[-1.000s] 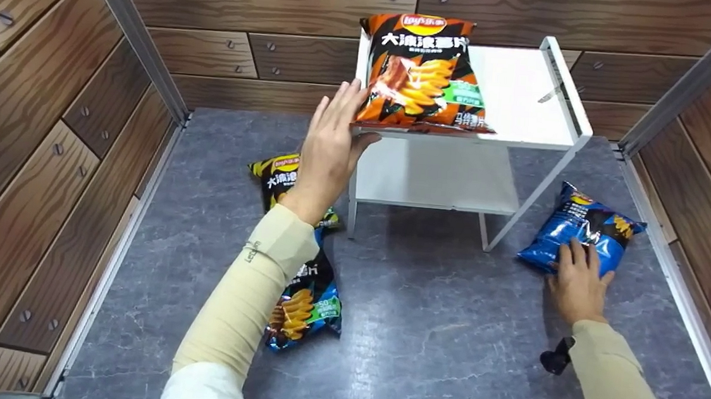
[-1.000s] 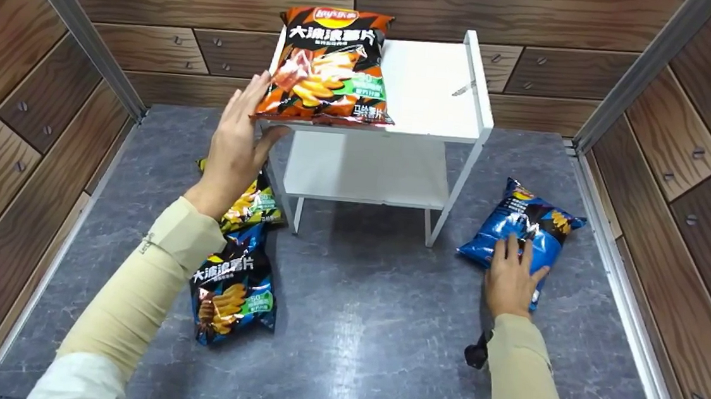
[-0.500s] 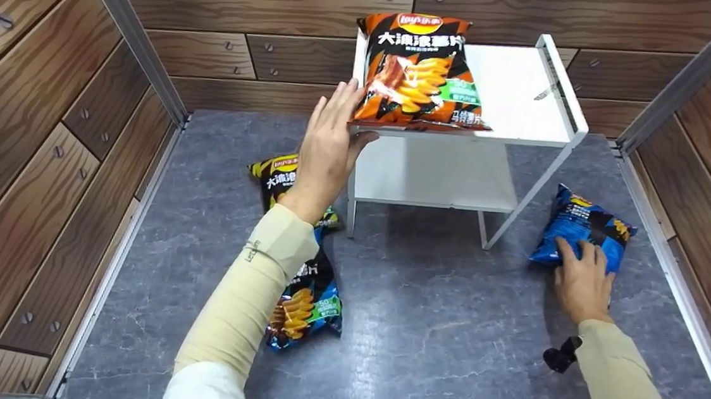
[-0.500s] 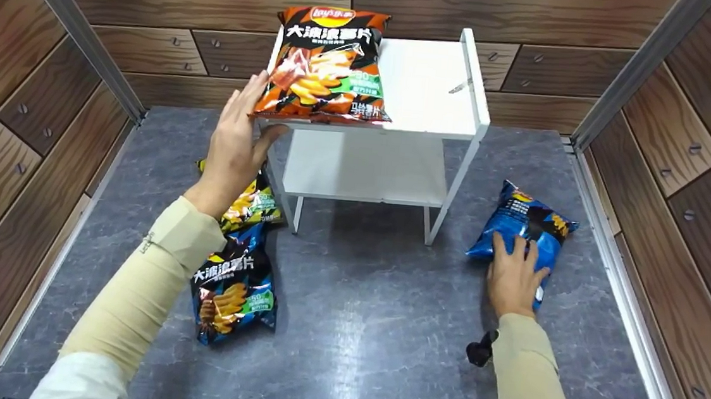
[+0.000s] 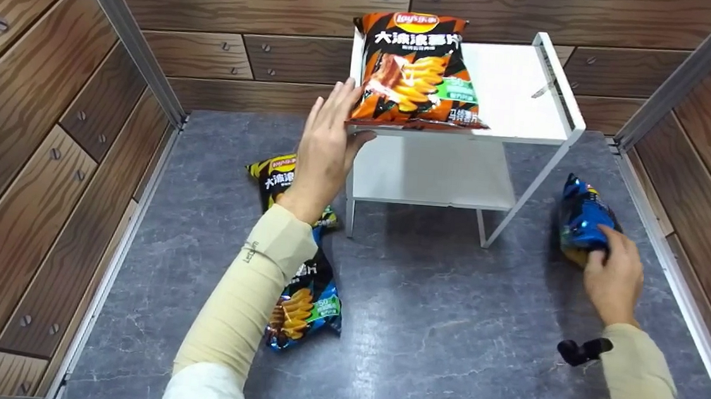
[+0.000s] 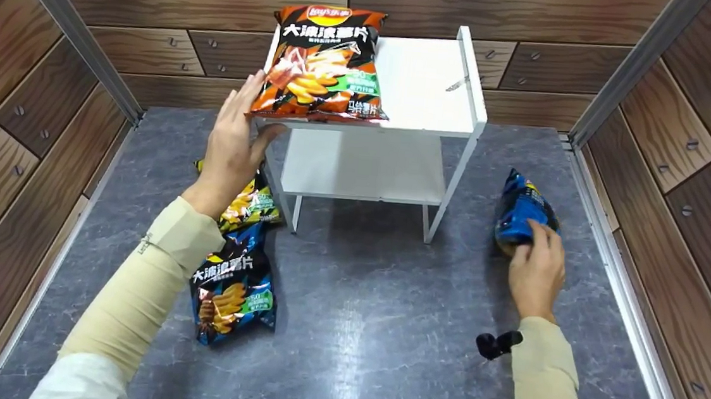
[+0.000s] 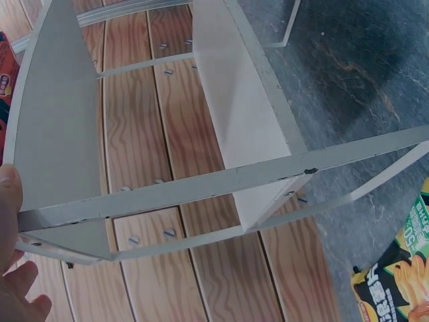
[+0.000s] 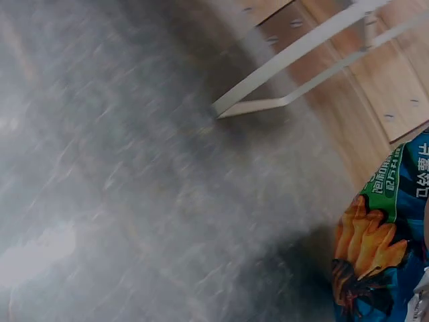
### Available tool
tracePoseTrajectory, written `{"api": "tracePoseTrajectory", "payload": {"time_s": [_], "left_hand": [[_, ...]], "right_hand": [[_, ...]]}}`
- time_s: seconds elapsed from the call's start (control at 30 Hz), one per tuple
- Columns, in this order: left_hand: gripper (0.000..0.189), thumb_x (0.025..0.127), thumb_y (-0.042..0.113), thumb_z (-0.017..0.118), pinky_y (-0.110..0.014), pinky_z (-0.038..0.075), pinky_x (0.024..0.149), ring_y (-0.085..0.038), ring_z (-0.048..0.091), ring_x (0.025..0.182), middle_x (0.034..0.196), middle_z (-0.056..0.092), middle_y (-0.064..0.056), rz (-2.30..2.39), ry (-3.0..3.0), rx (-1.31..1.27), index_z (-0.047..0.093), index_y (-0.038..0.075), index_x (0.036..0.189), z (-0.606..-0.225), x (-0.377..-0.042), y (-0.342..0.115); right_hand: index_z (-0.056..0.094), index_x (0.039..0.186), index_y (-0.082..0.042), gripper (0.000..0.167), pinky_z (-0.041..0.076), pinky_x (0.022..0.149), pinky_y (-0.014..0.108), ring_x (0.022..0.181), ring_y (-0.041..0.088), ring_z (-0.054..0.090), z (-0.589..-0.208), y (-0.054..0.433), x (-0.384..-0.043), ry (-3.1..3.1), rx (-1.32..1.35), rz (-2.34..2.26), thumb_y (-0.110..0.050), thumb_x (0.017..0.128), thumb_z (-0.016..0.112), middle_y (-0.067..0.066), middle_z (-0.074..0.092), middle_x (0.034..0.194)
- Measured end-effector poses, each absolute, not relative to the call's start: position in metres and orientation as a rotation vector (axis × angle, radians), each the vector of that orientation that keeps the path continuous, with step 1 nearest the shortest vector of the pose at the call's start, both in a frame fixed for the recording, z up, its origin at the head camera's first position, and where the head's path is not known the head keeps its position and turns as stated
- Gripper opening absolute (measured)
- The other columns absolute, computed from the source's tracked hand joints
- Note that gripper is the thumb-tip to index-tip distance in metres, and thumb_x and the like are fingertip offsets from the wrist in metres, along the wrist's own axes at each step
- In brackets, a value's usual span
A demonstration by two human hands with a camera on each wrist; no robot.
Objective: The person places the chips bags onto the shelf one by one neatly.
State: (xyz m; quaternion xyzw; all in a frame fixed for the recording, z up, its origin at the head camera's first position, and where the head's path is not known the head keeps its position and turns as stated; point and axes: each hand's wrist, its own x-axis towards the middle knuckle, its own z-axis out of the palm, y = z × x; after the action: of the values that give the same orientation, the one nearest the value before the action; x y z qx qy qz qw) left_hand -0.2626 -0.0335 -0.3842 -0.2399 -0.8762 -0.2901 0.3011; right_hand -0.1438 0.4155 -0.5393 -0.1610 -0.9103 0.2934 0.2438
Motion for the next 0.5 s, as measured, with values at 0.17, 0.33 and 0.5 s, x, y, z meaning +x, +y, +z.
{"api": "tracePoseTrajectory", "payload": {"time_s": [0.17, 0.33, 0.5], "left_hand": [[0.066, 0.094, 0.037, 0.061, -0.034, 0.018, 0.127, -0.026, 0.037, 0.147, 0.157, 0.041, -0.012, -0.772, -2.327, -0.638, 0.043, 0.003, 0.148, -0.384, -0.263, -0.033], [0.066, 0.094, 0.038, 0.061, -0.033, 0.017, 0.127, -0.024, 0.035, 0.148, 0.158, 0.040, -0.011, -0.773, -2.340, -0.632, 0.042, 0.004, 0.148, -0.384, -0.263, -0.034], [0.066, 0.095, 0.038, 0.060, -0.034, 0.017, 0.127, -0.025, 0.035, 0.148, 0.158, 0.039, -0.011, -0.775, -2.344, -0.638, 0.042, 0.004, 0.149, -0.384, -0.263, -0.033]], "right_hand": [[0.061, 0.132, -0.005, 0.044, 0.040, 0.109, 0.054, 0.127, 0.044, 0.052, -0.526, 0.420, -0.144, -2.336, -0.537, 0.951, 0.002, 0.091, 0.047, 0.027, 0.059, 0.133], [0.057, 0.140, -0.022, 0.047, 0.040, 0.108, 0.027, 0.129, 0.018, 0.050, -0.515, 0.418, -0.142, -2.135, -0.856, 1.349, -0.006, 0.098, 0.043, 0.005, 0.054, 0.146], [0.059, 0.131, -0.015, 0.042, 0.052, 0.068, 0.015, 0.087, 0.010, 0.058, -0.513, 0.414, -0.135, -1.575, -0.889, 1.888, 0.003, 0.097, 0.041, 0.003, 0.056, 0.116]]}}
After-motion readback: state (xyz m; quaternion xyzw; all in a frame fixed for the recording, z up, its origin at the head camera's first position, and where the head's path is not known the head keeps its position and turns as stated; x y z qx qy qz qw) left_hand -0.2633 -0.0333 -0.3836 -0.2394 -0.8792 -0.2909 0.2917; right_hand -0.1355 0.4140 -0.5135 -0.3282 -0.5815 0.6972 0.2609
